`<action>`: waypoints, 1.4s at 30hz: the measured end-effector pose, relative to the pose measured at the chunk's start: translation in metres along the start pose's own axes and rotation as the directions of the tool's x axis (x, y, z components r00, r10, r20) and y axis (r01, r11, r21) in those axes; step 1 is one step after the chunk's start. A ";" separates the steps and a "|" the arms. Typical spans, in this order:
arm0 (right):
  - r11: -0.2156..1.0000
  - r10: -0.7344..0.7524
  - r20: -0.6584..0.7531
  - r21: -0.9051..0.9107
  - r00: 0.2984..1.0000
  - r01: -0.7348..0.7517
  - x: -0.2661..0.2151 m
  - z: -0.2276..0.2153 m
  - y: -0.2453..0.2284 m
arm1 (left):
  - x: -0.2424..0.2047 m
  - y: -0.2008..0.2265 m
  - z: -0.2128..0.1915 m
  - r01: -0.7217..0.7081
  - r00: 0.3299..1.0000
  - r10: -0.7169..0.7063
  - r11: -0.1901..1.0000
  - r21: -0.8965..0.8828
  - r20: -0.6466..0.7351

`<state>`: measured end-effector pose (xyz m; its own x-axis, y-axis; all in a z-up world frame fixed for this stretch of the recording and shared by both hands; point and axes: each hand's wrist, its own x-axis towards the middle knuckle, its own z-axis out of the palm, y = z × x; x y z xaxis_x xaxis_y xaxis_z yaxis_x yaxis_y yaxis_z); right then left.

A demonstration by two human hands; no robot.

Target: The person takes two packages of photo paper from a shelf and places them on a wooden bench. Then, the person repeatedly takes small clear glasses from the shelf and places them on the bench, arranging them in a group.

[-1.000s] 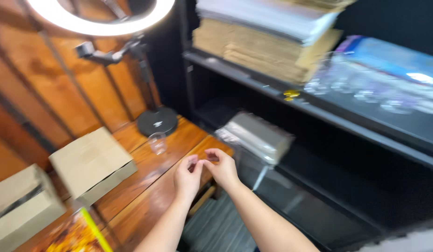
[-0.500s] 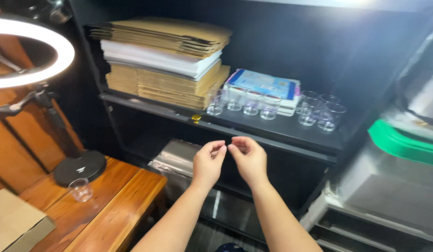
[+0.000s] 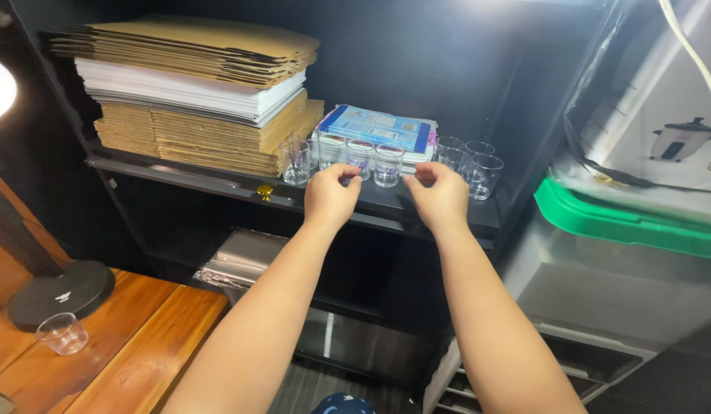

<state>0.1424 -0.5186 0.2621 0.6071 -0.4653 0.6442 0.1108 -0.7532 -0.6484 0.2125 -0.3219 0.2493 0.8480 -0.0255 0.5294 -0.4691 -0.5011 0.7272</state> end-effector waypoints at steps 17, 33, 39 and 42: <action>0.990 0.120 0.263 -0.107 0.957 -0.094 0.033 0.017 0.002 | -0.003 0.033 0.006 -0.054 0.980 0.026 0.989 0.138 0.197; 0.903 0.181 0.423 0.287 0.888 -0.321 0.024 0.000 -0.017 | -0.018 0.053 -0.005 0.101 0.972 -0.114 0.992 0.073 0.208; 0.914 0.167 0.397 0.281 0.902 -0.293 0.024 0.002 -0.009 | -0.015 0.046 -0.003 0.050 0.978 -0.057 0.998 0.041 0.199; 0.919 0.161 0.388 0.278 0.908 -0.281 0.023 0.003 -0.010 | -0.016 0.043 -0.002 0.030 0.981 -0.036 0.999 0.034 0.192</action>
<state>0.1580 -0.5204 0.2824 0.8739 -0.3632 0.3230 0.1493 -0.4318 -0.8895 0.1789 -0.3413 0.2728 0.8960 -0.1733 0.4088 -0.4345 -0.5311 0.7274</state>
